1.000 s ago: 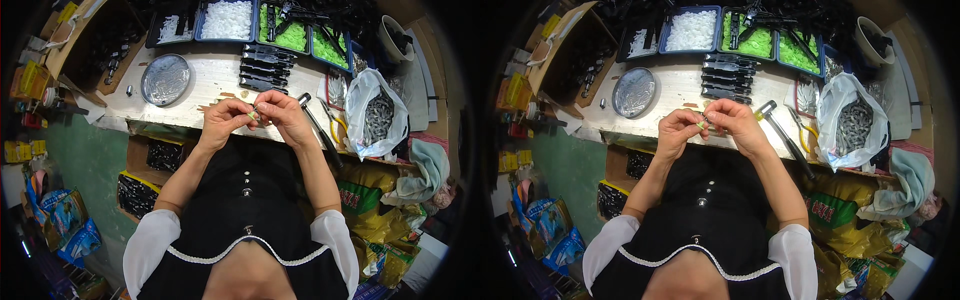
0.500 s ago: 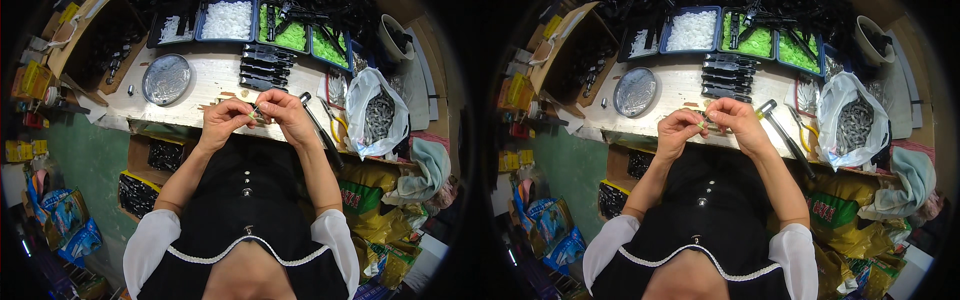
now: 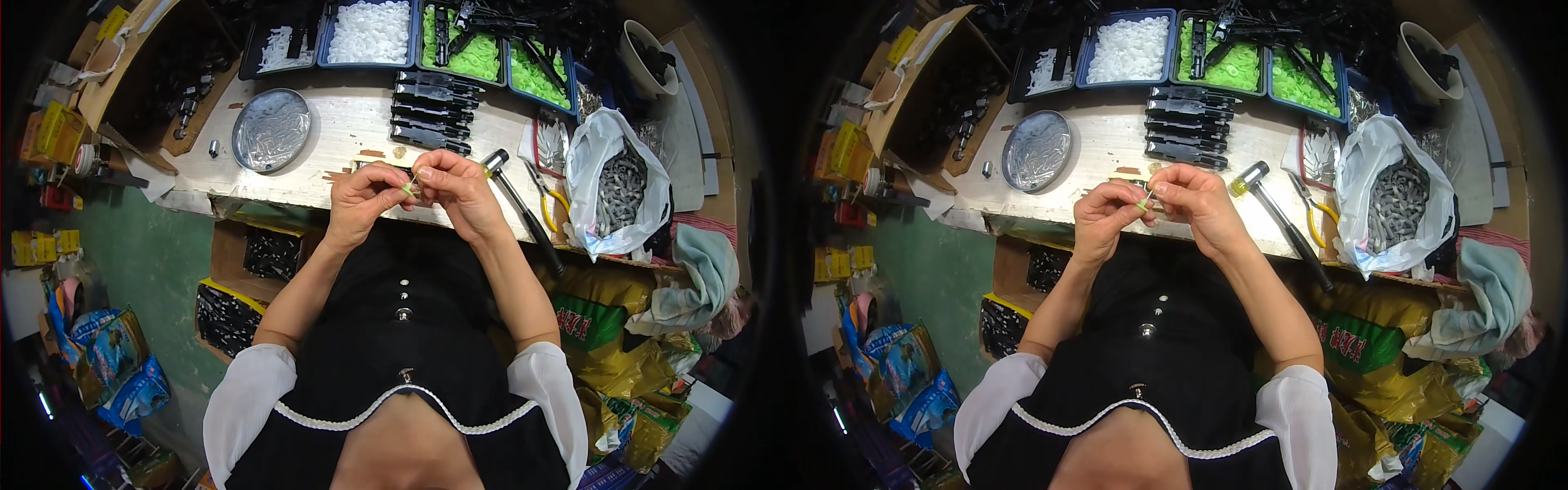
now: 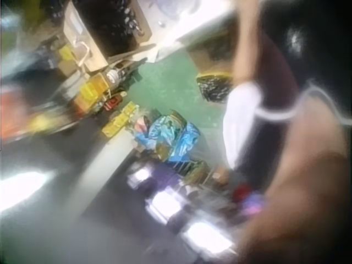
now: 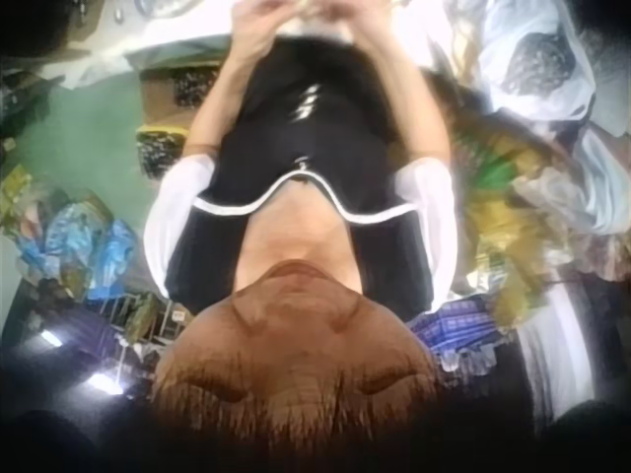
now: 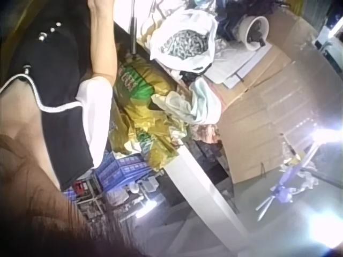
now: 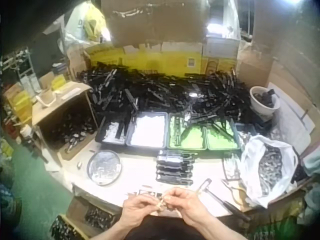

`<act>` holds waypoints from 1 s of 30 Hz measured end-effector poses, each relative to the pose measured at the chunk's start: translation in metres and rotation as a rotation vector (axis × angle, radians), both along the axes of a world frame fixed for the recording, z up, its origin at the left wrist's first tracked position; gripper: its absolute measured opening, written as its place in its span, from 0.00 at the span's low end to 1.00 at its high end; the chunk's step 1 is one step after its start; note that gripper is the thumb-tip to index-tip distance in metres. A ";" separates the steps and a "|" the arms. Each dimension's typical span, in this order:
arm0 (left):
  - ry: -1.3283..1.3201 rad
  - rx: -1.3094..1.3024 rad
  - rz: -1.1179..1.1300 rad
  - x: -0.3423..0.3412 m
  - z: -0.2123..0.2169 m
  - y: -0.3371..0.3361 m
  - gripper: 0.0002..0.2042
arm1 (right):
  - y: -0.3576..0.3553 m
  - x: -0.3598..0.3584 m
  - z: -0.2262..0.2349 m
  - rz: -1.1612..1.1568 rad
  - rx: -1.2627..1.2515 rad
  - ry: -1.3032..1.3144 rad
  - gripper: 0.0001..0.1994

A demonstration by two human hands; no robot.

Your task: The person assembles small black components by hand at a workstation, picking up individual pieces, white and green inserts, and metal fasteners. They place the components into a wooden fixture on the table, tap them with a small yellow-headed hammer, and then move the finished items aside.

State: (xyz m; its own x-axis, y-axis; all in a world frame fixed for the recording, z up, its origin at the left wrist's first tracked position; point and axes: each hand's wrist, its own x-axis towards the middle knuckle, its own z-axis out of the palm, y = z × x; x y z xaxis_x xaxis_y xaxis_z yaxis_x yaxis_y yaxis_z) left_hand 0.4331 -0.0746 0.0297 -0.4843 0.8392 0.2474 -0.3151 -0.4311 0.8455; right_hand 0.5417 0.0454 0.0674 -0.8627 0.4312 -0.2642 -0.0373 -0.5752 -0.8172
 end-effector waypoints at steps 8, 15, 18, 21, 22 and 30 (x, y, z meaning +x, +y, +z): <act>-0.037 -0.011 0.004 0.000 -0.003 0.000 0.04 | 0.003 0.000 -0.009 0.081 -0.136 0.020 0.06; -0.051 0.024 -0.005 -0.003 -0.006 0.001 0.05 | 0.001 -0.003 -0.010 0.013 -0.075 0.017 0.04; -0.076 0.027 -0.018 -0.003 -0.006 0.001 0.05 | 0.001 -0.003 -0.006 0.007 -0.051 0.008 0.04; -0.119 0.027 -0.032 -0.002 -0.006 0.004 0.05 | 0.001 -0.004 -0.009 0.012 -0.108 0.030 0.04; -0.118 0.027 -0.033 -0.003 -0.006 0.004 0.05 | 0.000 -0.004 -0.009 0.011 -0.109 0.030 0.04; -0.106 -0.034 -0.038 -0.006 -0.006 0.001 0.05 | -0.008 -0.003 0.001 -0.032 0.194 0.048 0.04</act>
State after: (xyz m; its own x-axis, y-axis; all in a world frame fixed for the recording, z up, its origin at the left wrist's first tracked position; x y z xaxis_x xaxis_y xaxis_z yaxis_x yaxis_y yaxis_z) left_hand 0.4273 -0.0737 0.0241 -0.4735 0.8646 0.1678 -0.4189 -0.3886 0.8207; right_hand 0.5384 0.0370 0.0684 -0.8576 0.4971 -0.1321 -0.0947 -0.4051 -0.9093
